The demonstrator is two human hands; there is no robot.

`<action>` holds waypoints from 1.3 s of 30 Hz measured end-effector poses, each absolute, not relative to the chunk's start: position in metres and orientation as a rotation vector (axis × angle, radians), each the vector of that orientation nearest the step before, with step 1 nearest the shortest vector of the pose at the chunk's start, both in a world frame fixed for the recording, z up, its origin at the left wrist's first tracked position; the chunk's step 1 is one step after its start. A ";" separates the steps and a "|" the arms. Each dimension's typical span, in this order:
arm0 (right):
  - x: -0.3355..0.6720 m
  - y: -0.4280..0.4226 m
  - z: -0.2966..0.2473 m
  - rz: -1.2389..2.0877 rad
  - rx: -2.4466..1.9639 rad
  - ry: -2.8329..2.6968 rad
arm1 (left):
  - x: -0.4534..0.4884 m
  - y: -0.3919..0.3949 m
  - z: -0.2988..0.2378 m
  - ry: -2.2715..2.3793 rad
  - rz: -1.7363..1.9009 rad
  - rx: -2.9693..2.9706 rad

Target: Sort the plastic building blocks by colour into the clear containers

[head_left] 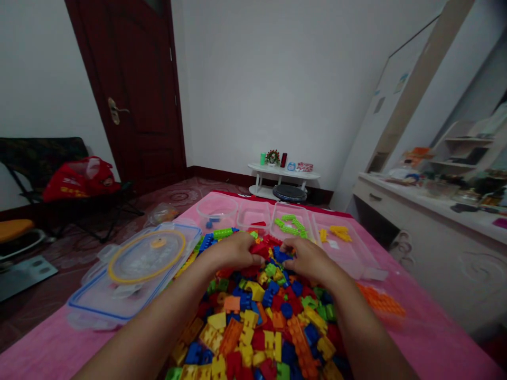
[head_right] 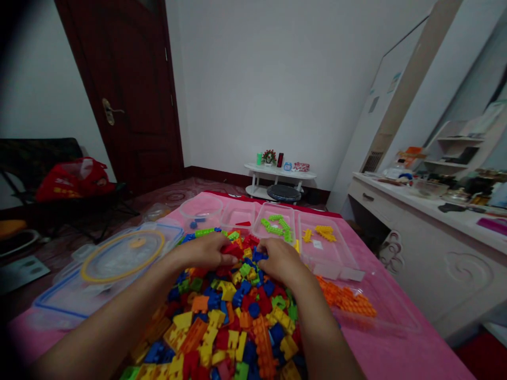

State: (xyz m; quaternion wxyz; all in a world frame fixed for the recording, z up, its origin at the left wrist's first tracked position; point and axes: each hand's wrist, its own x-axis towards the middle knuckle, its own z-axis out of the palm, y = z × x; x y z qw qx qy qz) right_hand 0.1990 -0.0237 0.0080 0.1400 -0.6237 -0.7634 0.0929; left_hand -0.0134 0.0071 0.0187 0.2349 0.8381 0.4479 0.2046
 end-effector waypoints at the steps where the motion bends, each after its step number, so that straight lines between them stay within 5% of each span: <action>1: 0.203 -0.025 0.010 0.326 -1.787 -2.232 | -0.016 0.016 0.020 1.198 0.529 2.219; 9: 0.205 -0.029 0.015 0.579 -1.686 -2.262 | 0.006 0.112 0.032 1.391 0.780 1.860; 17: 0.208 -0.017 0.010 0.207 -1.848 -1.954 | 0.034 0.109 0.025 1.177 1.190 2.246; 22: 0.207 -0.009 -0.003 0.079 -1.926 -1.869 | 0.053 0.061 0.002 0.905 0.846 2.371; 39: 0.207 -0.024 0.020 0.218 -1.885 -1.842 | 0.041 0.052 -0.015 0.863 0.740 2.265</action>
